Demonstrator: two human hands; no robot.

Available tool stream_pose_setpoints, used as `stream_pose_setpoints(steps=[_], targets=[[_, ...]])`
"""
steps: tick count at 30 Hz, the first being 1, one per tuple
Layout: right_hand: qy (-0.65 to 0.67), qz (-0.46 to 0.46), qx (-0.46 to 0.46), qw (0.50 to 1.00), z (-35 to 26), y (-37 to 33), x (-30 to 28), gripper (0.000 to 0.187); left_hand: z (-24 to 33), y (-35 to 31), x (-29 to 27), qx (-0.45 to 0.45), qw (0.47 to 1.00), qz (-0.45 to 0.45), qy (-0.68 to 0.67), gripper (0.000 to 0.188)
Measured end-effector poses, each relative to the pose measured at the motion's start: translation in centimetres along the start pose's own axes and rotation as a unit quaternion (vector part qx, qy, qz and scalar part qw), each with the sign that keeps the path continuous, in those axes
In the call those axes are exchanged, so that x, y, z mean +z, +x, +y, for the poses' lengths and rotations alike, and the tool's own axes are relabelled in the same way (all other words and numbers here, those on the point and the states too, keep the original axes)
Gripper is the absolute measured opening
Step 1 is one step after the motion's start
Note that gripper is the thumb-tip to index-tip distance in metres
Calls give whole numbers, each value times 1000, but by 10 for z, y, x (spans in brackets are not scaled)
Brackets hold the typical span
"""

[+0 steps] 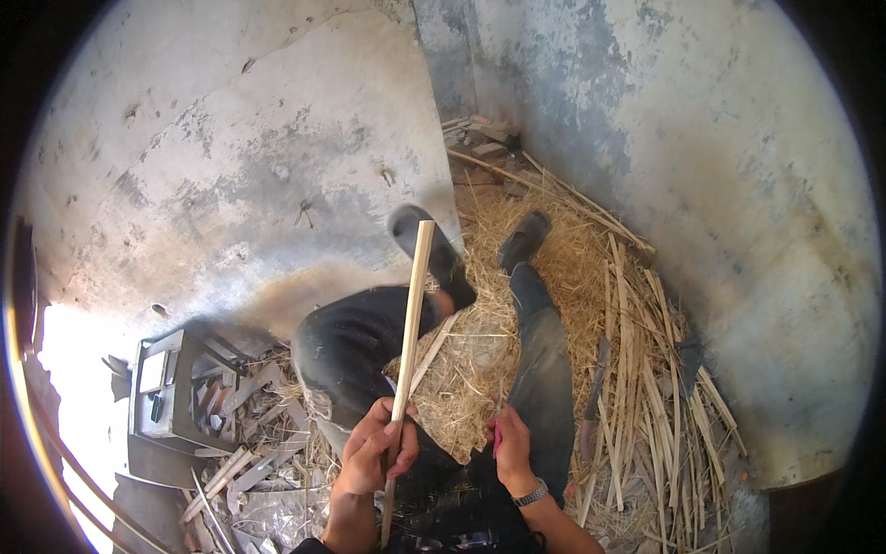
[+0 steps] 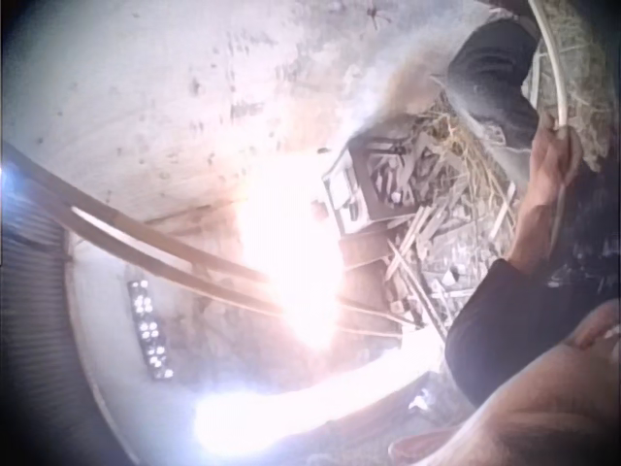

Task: The person whittles a bamboo stick using a small blade, scraping the surface repeatedly along its length while sitting on the floor.

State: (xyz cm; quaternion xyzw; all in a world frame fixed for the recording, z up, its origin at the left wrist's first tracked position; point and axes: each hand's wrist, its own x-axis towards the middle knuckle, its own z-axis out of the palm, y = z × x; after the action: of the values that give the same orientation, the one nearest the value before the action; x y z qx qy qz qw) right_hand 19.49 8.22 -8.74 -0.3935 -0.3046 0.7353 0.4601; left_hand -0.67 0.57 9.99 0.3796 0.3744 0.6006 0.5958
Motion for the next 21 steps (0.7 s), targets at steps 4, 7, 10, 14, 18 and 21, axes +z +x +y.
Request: stream_pose_setpoints(steps=[4,7,10,14,18,21], targets=[[-48,29,16,998,-7,-9,-2,47,-1,1,2,-28,998,-7,-57,38],[14,45,87,995,-3,-21,-8,43,-7,4,-8,-34,999,1,-36,37],[13,34,114,993,2,-29,-10,40,-12,7,-19,-53,998,14,-41,36],[-111,-4,75,991,-13,-29,-4,40,-14,19,-27,-88,995,24,-46,35],[-196,38,-178,964,-77,-28,-12,37,-15,25,-26,-106,990,-21,-91,34],[-181,125,-340,914,-135,-9,-8,38,-14,32,-11,-113,990,-43,-73,35]])
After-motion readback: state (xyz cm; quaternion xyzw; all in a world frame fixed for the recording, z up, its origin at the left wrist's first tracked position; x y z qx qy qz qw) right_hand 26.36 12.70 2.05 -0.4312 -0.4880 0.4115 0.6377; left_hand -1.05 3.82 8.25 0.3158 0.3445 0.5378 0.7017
